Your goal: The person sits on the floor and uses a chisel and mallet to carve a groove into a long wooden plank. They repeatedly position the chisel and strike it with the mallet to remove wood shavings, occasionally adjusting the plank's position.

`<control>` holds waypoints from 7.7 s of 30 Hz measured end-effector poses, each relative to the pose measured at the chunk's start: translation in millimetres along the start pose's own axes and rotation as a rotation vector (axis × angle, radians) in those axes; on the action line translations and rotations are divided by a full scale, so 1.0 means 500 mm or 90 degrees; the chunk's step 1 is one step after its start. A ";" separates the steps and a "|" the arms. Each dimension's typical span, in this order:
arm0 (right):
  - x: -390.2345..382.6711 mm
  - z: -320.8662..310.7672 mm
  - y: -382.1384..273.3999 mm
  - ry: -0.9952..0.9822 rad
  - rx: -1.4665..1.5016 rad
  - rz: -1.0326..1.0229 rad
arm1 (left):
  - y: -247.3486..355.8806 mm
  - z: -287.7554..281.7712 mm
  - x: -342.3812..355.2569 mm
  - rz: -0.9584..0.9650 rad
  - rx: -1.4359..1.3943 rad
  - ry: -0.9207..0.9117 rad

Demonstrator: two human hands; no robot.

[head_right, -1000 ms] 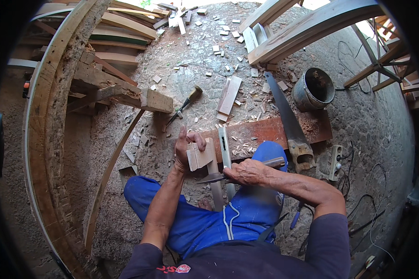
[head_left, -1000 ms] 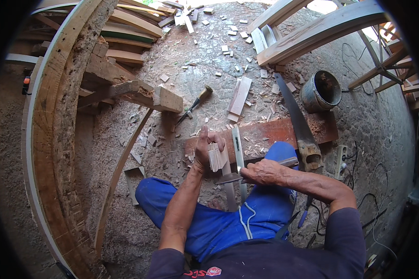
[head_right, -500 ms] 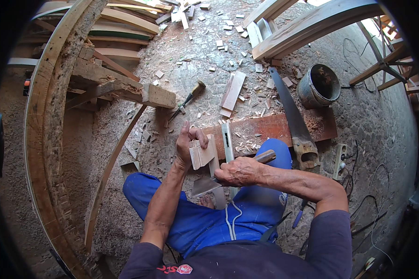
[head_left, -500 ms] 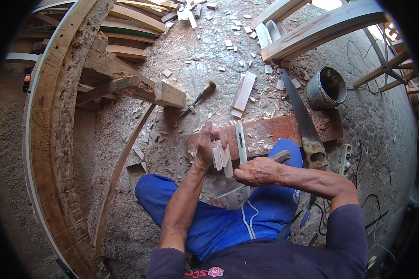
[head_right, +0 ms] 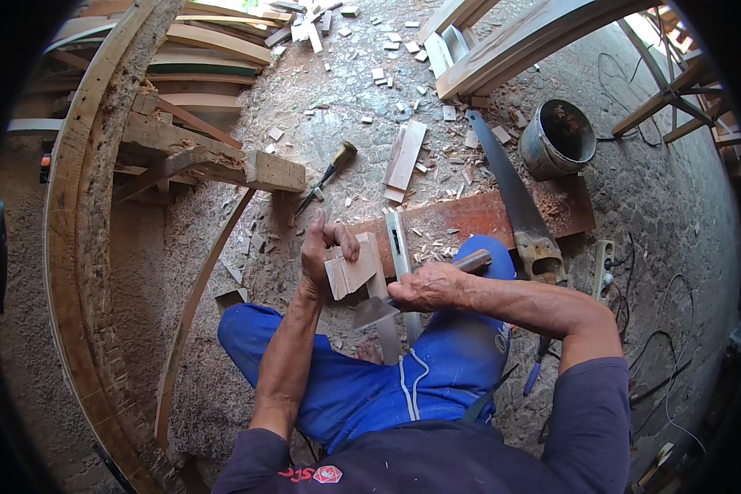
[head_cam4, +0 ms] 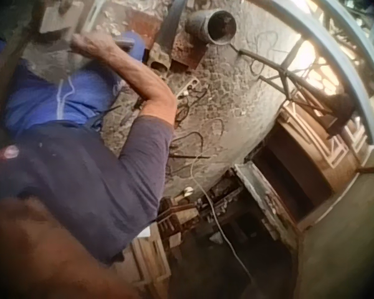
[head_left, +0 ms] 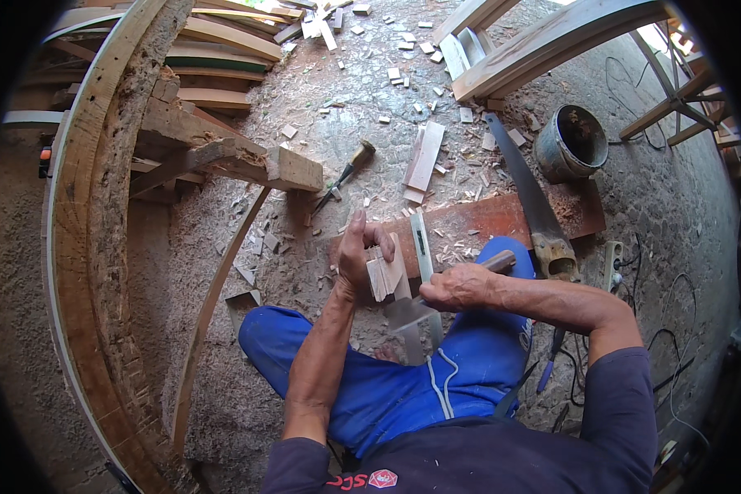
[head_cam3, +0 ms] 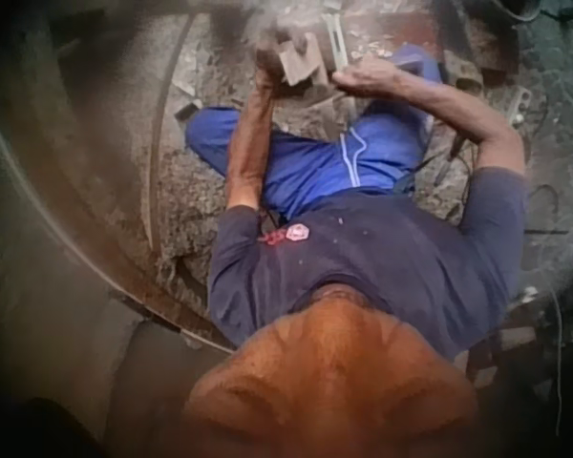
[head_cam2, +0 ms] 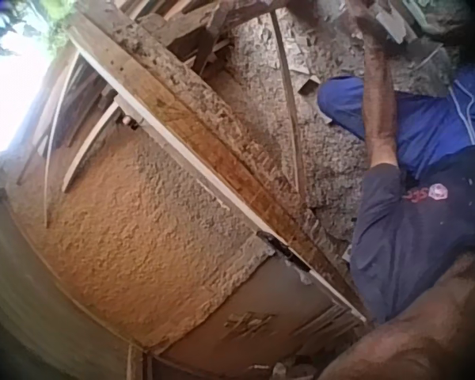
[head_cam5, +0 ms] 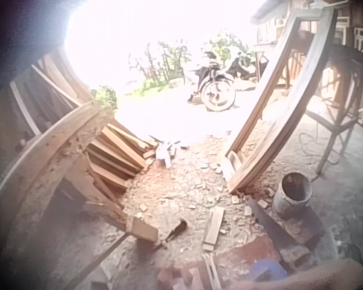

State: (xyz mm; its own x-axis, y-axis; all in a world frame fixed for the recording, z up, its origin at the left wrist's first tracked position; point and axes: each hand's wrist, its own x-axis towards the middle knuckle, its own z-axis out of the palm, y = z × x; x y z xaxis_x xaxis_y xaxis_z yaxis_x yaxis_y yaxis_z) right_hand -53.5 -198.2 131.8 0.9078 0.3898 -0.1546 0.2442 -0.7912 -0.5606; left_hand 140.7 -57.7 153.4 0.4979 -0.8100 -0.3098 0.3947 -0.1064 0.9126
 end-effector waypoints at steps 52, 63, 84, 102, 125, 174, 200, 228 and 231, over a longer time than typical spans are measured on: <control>-0.001 0.039 0.010 0.006 -0.099 0.068 | 0.025 0.042 -0.032 0.100 0.014 -0.065; 0.027 0.051 0.053 -0.041 -0.040 0.076 | -0.002 0.000 -0.022 0.123 0.039 -0.003; 0.034 0.105 0.057 -0.028 -0.065 0.180 | -0.037 0.105 -0.098 0.565 0.496 0.319; 0.030 0.090 0.042 -0.024 -0.098 0.199 | -0.007 0.049 -0.033 0.550 0.622 0.176; 0.026 0.083 -0.045 0.016 -0.128 0.271 | 0.124 -0.017 -0.082 0.677 0.425 0.444; -0.645 0.803 -0.153 0.391 0.210 1.190 | -0.177 -0.052 -0.055 0.314 0.245 0.423; 0.000 0.081 -0.006 0.381 0.197 0.568 | 0.024 -0.006 -0.111 0.402 -0.002 0.365; -0.019 0.108 0.056 0.607 1.119 0.358 | -0.106 -0.001 -0.035 0.357 -0.034 0.280; -0.013 0.117 0.037 0.697 1.044 0.347 | -0.122 0.002 -0.023 0.376 -0.042 0.305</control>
State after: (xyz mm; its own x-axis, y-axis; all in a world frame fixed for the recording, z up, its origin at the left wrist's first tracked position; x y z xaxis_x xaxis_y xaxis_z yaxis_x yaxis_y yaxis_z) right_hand -74.9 -187.8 74.8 0.7012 -0.5733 -0.4238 0.0288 0.6167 -0.7867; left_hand 110.0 -42.6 101.5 0.9154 -0.3809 0.1300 -0.0044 0.3136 0.9496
